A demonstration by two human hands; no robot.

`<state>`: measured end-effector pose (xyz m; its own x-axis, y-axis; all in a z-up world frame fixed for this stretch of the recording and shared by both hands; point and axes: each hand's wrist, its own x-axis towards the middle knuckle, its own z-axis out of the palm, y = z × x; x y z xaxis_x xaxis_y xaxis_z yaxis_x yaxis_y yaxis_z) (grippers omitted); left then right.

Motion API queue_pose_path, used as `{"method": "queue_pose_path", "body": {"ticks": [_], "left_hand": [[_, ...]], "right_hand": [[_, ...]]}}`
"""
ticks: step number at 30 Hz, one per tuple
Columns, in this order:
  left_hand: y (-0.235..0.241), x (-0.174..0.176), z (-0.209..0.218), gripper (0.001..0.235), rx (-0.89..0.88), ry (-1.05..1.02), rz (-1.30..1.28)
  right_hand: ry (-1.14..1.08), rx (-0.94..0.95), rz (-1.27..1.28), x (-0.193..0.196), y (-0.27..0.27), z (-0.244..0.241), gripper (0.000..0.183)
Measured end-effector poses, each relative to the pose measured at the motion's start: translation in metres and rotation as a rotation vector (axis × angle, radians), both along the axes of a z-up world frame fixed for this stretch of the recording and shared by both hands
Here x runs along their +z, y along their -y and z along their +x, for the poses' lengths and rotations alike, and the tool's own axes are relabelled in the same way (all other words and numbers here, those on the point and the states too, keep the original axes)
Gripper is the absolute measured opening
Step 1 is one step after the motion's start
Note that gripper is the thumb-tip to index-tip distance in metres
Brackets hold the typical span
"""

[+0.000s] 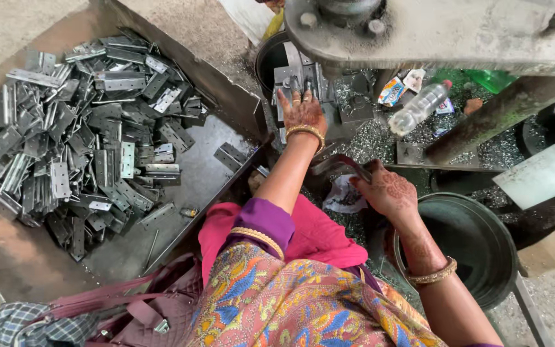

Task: The person places metal hinge components into a jig and uses a drill press to create holes, then moves the finished pieces into a container.

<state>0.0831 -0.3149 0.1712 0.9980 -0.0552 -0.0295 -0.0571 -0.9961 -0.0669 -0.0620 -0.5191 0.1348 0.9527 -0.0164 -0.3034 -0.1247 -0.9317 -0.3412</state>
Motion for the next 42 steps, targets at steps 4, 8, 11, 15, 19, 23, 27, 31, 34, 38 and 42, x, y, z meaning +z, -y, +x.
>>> {"method": "queue_pose_path", "body": {"ticks": [4,8,11,15,19,23,27,31,34,38,42], "left_hand": [[0.004,-0.007,0.010,0.053,0.015,0.078,0.059],[0.000,0.006,-0.001,0.043,-0.010,-0.024,0.048],[0.000,0.013,-0.004,0.051,-0.012,-0.060,-0.017],[-0.002,-0.036,-0.046,0.040,-0.145,0.201,0.030],[-0.028,-0.068,-0.094,0.027,-0.565,0.586,-0.350],[0.003,-0.026,-0.060,0.023,-0.433,0.550,-0.303],[0.031,0.009,-0.054,0.029,-0.245,0.481,-0.200],[0.028,0.001,-0.043,0.032,-0.061,0.051,-0.169],[0.000,-0.019,-0.061,0.034,-0.076,0.215,-0.066],[-0.001,-0.010,-0.081,0.061,-0.104,0.014,-0.055],[0.010,0.015,-0.060,0.069,-0.087,-0.026,-0.047]], "right_hand": [[0.111,-0.073,0.056,-0.044,0.002,-0.055,0.061],[0.025,-0.072,0.089,-0.066,0.001,-0.055,0.057],[0.221,-0.101,0.057,-0.024,-0.002,-0.033,0.065],[0.611,-0.084,0.233,0.054,-0.023,-0.029,0.046],[0.477,-0.078,0.205,0.095,-0.039,-0.024,0.042],[0.508,-0.063,0.180,0.099,-0.041,-0.025,0.039],[0.493,-0.061,0.148,0.090,-0.038,-0.023,0.043],[0.367,-0.094,0.116,0.079,-0.033,-0.018,0.051],[0.284,-0.075,0.101,0.077,-0.034,-0.016,0.055],[0.141,-0.040,0.092,0.085,-0.035,-0.011,0.061],[0.098,-0.011,0.067,0.079,-0.032,-0.011,0.069]]}}
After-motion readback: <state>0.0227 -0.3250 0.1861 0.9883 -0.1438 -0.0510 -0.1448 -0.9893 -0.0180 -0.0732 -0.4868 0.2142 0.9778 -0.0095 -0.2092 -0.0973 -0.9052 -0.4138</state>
